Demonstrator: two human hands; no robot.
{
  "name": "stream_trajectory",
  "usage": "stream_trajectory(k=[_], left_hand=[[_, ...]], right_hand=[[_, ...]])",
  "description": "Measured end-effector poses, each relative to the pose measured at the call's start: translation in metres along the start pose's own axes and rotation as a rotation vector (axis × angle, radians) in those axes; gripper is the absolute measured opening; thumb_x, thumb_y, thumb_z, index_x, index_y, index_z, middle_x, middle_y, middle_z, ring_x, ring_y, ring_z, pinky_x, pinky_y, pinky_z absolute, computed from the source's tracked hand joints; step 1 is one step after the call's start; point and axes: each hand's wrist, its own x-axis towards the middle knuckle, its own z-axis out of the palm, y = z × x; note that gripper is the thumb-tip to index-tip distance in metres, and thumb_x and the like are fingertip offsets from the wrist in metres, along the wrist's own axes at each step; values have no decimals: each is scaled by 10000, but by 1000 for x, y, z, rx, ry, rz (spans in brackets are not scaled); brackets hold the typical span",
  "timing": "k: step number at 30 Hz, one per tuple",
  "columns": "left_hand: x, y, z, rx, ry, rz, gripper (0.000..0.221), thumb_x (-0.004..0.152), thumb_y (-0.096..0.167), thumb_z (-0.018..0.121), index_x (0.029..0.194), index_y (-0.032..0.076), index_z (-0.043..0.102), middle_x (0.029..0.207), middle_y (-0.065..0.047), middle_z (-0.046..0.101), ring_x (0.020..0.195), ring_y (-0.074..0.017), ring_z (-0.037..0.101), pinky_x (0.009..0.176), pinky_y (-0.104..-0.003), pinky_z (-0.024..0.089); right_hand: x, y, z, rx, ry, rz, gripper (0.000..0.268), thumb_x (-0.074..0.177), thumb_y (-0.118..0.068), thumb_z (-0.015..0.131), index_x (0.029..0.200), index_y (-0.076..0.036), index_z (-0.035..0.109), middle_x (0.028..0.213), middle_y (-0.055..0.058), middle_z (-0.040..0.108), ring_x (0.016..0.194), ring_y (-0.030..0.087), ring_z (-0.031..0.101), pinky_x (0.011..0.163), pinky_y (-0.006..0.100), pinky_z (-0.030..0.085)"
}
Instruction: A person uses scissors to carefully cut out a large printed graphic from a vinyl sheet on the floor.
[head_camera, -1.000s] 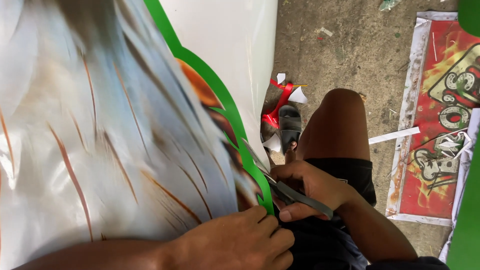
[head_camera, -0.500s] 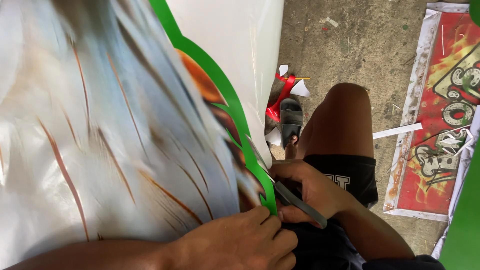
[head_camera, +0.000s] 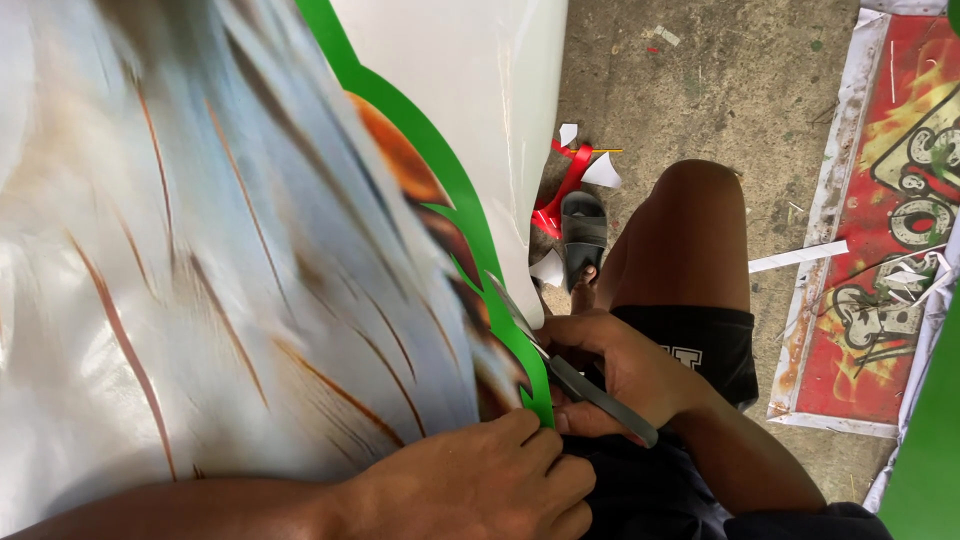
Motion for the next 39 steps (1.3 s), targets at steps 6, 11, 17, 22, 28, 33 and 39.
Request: stream_trajectory(k=[6,11,17,22,28,33,39], left_hand=[[-1,1,-2,3,17,-13,146,993,55,585,877,132,629,855,-81,568,670,-278,529,757,-434,464],[-1,0,0,-11,19,-13,149,1001,52,579,878,125,622,850,-86,557,661,-275,513,723,-430,441],[-3,2,4,36,20,4,130,1004,79,584,905,147,634,868,-62,571,686,-250,525,717,-409,454],[-3,1,2,23,-7,16,165,1035,76,589,892,155,610,872,-53,566,698,-244,519,729,-398,456],[0,0,2,73,2,23,148,1044,58,572,945,160,614,891,-32,568,721,-225,530,726,-368,474],[0,1,-3,139,-8,31,191,1089,83,505,952,152,619,909,-25,568,688,-210,507,869,-409,549],[-4,2,2,157,-31,50,193,1074,94,516,927,176,610,881,-11,539,666,-193,479,715,-380,474]], right_hand=[[0,-1,2,21,29,40,457,795,-303,817,1114,-16,660,754,-6,615,673,69,576,580,231,477],[1,0,4,6,35,24,491,793,-350,816,1121,-19,658,787,-5,621,695,67,568,603,230,475],[4,16,25,244,-1,-67,467,852,-217,721,1235,-11,553,825,-57,504,713,21,440,592,193,326],[4,39,31,192,43,-173,405,867,-341,729,1130,-52,623,917,-13,615,865,88,574,763,242,466],[9,27,39,151,116,-200,162,835,-203,642,847,-77,540,766,-31,393,623,51,328,502,258,250],[13,16,49,-163,325,-222,119,741,-151,551,773,-113,444,729,-42,281,682,130,203,504,301,216],[15,12,55,-250,399,-232,101,711,-155,501,793,-96,497,773,-39,280,687,122,193,494,307,228]])
